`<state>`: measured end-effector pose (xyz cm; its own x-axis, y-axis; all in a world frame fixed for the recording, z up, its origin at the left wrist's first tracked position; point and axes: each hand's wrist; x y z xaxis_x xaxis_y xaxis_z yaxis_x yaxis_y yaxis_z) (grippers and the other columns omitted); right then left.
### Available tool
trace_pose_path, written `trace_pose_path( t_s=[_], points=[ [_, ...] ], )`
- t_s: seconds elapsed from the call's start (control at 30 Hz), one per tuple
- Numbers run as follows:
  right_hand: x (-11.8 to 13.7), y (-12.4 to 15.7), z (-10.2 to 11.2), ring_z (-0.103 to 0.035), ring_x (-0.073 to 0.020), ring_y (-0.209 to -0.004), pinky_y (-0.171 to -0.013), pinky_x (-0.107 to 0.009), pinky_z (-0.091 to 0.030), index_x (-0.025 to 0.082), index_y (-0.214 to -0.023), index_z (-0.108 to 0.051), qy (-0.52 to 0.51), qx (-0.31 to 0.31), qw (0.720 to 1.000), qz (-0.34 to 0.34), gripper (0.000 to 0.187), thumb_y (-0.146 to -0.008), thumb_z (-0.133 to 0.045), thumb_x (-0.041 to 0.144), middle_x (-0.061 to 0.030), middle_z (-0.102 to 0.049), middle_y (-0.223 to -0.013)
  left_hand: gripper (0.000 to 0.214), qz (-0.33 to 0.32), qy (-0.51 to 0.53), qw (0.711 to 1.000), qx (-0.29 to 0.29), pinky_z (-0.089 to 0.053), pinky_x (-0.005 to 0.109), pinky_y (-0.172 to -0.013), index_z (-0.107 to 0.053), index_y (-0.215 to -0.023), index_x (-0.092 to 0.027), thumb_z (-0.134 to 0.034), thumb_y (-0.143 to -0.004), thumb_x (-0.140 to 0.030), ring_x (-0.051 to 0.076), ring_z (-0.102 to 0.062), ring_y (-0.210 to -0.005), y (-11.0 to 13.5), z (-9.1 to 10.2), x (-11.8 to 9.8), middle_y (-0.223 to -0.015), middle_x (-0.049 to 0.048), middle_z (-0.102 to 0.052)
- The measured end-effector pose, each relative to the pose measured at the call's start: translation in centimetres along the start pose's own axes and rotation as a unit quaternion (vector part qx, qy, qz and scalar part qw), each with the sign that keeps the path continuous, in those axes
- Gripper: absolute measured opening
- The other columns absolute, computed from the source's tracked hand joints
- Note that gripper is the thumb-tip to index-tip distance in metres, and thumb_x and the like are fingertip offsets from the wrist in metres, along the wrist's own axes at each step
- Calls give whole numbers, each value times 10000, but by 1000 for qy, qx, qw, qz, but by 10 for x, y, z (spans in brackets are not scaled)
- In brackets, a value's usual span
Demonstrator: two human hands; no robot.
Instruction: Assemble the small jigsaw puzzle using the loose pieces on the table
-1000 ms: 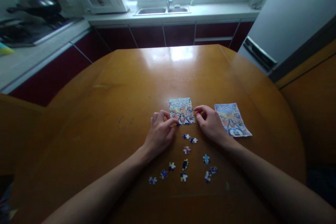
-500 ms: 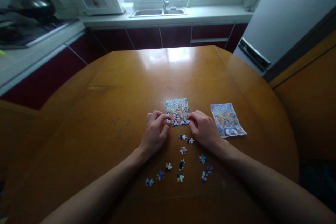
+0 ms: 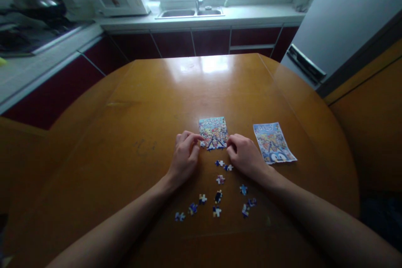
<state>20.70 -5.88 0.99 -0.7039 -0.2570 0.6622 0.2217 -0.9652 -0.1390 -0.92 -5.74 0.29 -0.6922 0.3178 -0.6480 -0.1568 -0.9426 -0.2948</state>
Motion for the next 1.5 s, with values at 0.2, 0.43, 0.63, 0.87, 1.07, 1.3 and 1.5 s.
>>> trace_pose_path(
  t_s=[0.2,0.43,0.63,0.87,1.07,1.3,1.5],
  points=[
    [-1,0,0,-582,-190,-709,-667,-331,-410,219,-719,-538,-10,0,1000,-5,146,-820,-496,122,-45,-634,-757,231,8,15,1000,-20,-432,375,-831,-631,-918,-213,-443,-899,-81,216,-504,-929,-1,0,1,-909,40,-583],
    [-2,0,0,-573,-184,-699,-670,-328,-404,218,-710,-537,-12,-1,1000,-2,150,-818,-504,118,-41,-632,-751,223,18,-13,1000,-9,-415,401,-863,-661,-881,-228,-477,-902,-105,222,-502,-951,1,-2,3,-928,38,-587],
    [-1,-1,0,-567,-174,-699,-669,-313,-396,205,-715,-548,-8,1,1000,-6,145,-819,-506,112,-38,-631,-750,253,8,-33,999,3,-407,408,-897,-703,-883,-241,-490,-907,-107,223,-484,-977,2,-3,4,-972,44,-560],
    [0,0,1,-569,-166,-712,-680,-301,-400,197,-736,-565,-6,5,1000,-9,137,-831,-505,118,-39,-635,-765,219,-20,-64,997,34,-394,422,-894,-718,-895,-255,-545,-897,-121,235,-465,-997,3,-3,1,-1020,48,-554],
    [-1,0,-1,-575,-166,-717,-689,-302,-407,196,-748,-568,-8,7,1000,-6,134,-833,-499,119,-39,-639,-772,252,-36,-80,995,51,-393,430,-899,-721,-961,-263,-547,-885,-96,239,-454,-1013,4,-3,4,-1088,51,-542],
    [-1,0,1,-579,-168,-727,-692,-300,-408,197,-746,-569,-4,13,1000,-8,133,-832,-503,122,-46,-647,-780,260,-46,-85,994,49,-397,437,-895,-727,-935,-266,-555,-870,-83,243,-451,-1007,3,-4,5,-1110,54,-532],
    [-1,0,0,-573,-164,-719,-693,-298,-406,196,-746,-569,-5,10,1000,-6,139,-836,-498,117,-43,-642,-776,287,-25,-38,999,20,-409,430,-936,-696,-993,-244,-491,-890,-70,241,-464,-1037,2,-4,4,-1061,56,-545]
  ],
)
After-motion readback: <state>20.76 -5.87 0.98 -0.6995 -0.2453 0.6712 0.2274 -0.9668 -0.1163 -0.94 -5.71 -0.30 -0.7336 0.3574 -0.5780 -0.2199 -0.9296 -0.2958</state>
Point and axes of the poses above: each hand's wrist, its own y-axis away from the middle knuckle, its own z-axis out of the back of the hand, x = y × z
